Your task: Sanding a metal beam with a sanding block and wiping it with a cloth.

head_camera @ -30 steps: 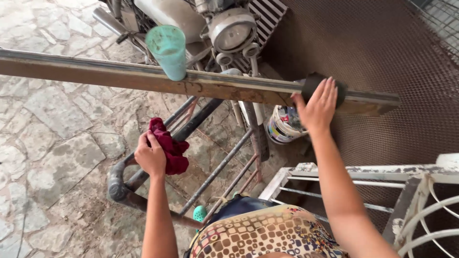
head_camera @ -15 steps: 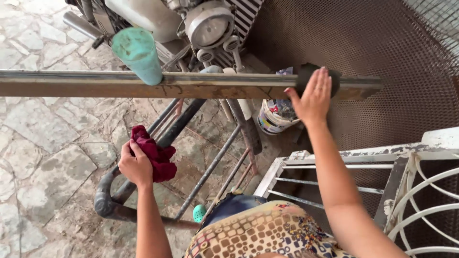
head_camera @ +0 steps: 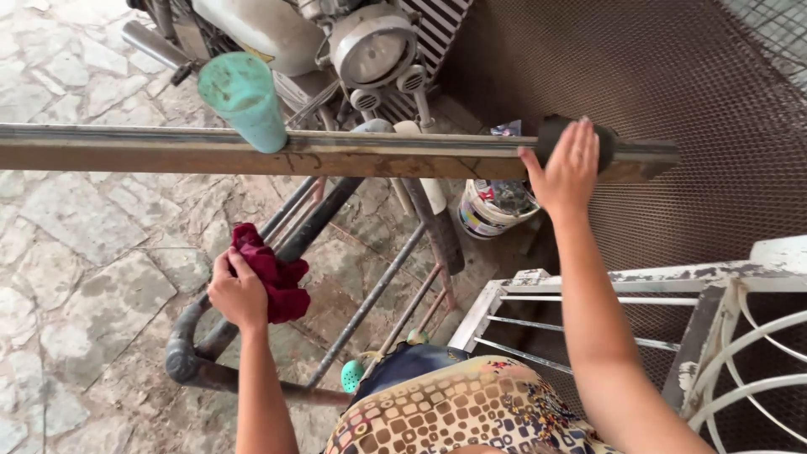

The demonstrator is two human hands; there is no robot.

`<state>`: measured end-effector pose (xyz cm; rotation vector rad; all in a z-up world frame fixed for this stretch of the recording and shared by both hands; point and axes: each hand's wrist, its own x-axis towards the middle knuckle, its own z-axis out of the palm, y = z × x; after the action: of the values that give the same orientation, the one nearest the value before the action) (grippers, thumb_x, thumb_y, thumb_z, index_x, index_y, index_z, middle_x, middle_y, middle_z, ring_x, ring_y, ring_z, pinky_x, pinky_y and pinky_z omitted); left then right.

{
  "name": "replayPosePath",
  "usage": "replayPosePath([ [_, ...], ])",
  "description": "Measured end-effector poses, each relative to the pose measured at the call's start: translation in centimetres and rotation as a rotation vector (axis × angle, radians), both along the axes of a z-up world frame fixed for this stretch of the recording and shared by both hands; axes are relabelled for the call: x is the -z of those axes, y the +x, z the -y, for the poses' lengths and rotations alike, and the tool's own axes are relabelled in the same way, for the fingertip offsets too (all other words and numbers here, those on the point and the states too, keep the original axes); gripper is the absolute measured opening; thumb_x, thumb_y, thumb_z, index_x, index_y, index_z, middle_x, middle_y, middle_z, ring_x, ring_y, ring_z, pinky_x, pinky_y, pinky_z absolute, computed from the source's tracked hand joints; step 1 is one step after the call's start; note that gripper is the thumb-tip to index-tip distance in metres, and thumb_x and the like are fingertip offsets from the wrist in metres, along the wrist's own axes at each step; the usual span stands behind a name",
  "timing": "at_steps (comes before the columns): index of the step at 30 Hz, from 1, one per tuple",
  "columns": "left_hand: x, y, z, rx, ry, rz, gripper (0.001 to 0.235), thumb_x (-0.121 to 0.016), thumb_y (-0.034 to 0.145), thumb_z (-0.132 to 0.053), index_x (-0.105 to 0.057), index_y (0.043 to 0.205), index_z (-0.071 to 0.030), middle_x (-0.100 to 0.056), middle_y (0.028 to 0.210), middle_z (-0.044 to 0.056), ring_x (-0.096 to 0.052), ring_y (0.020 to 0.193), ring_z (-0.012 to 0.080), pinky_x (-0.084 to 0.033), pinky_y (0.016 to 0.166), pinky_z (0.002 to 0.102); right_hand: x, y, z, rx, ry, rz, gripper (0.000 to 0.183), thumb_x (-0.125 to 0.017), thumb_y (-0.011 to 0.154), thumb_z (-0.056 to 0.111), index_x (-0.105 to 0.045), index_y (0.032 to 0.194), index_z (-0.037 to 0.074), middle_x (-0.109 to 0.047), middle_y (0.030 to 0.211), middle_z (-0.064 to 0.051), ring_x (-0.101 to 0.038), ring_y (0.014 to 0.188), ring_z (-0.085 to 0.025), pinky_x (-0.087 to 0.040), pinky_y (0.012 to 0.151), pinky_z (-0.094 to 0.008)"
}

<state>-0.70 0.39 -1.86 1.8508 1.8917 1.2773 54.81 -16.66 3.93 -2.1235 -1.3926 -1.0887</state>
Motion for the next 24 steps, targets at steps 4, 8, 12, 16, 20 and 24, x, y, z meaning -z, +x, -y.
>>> replayPosePath([
  [4, -0.1, 0.4, 0.4, -0.003, -0.010, -0.011, 0.025, -0.057, 0.114, -0.029, -0.076, 0.106, -0.015, -0.073, 0.083, 0.019, -0.070, 0.082, 0.0476, -0.055, 0.076, 0.057, 1.7, -2.4, -6.4, -0.023, -0.086, 0.019, 0.091, -0.058, 0.099, 0.073, -0.063, 0.131, -0.011, -0.063, 0.126, -0.035, -0.060, 0.122, -0.047, -0.037, 0.111, -0.059],
  [8, 0.0, 0.1, -0.1, -0.001, 0.006, -0.013, 0.025, -0.058, 0.114, -0.029, -0.077, 0.107, -0.015, -0.072, 0.084, 0.017, -0.070, 0.082, 0.0458, -0.056, 0.076, 0.054, -1.8, -9.6, -4.1, -0.265, -0.104, -0.123, 0.108, -0.035, 0.096, 0.083, -0.052, 0.144, -0.012, -0.050, 0.147, -0.035, -0.047, 0.139, -0.047, -0.031, 0.119, -0.055],
  [12, 0.0, 0.0, 0.1, 0.007, -0.001, -0.003, 0.025, -0.058, 0.114, -0.028, -0.077, 0.108, -0.013, -0.073, 0.085, 0.018, -0.070, 0.082, 0.0459, -0.055, 0.076, 0.054, -1.9, -2.8, 1.1, -0.038, -0.131, -0.038, 0.100, -0.033, 0.105, 0.076, -0.052, 0.146, -0.014, -0.051, 0.146, -0.038, -0.046, 0.139, -0.049, -0.028, 0.119, -0.057],
  [16, -0.2, 0.4, 0.6, -0.002, 0.009, -0.010, 0.026, -0.057, 0.114, -0.026, -0.077, 0.106, -0.011, -0.072, 0.084, 0.020, -0.070, 0.081, 0.0477, -0.055, 0.075, 0.056, 0.8, 1.9, -2.2, 0.130, -0.060, 0.070, 0.101, -0.038, 0.107, 0.082, -0.062, 0.136, -0.012, -0.061, 0.131, -0.035, -0.060, 0.123, -0.047, -0.038, 0.110, -0.056],
  [20, 0.0, 0.6, 0.1, -0.039, -0.014, -0.021, 0.025, -0.057, 0.113, -0.026, -0.077, 0.107, -0.013, -0.073, 0.085, 0.019, -0.071, 0.081, 0.0467, -0.055, 0.074, 0.055, -0.6, -7.3, -5.2, -0.133, -0.051, 0.014, 0.096, -0.041, 0.101, 0.077, -0.060, 0.135, -0.011, -0.060, 0.134, -0.034, -0.058, 0.125, -0.047, -0.040, 0.110, -0.056],
  [24, -1.1, 0.6, 0.4, -0.061, -0.072, -0.034, 0.024, -0.056, 0.107, -0.025, -0.076, 0.111, -0.014, -0.074, 0.088, 0.023, -0.069, 0.083, 0.0511, -0.053, 0.077, 0.060, -2.7, -7.2, -0.8, -0.015, -0.104, 0.103, 0.096, -0.041, 0.103, 0.076, -0.063, 0.137, -0.011, -0.059, 0.137, -0.035, -0.055, 0.130, -0.048, -0.037, 0.112, -0.059],
])
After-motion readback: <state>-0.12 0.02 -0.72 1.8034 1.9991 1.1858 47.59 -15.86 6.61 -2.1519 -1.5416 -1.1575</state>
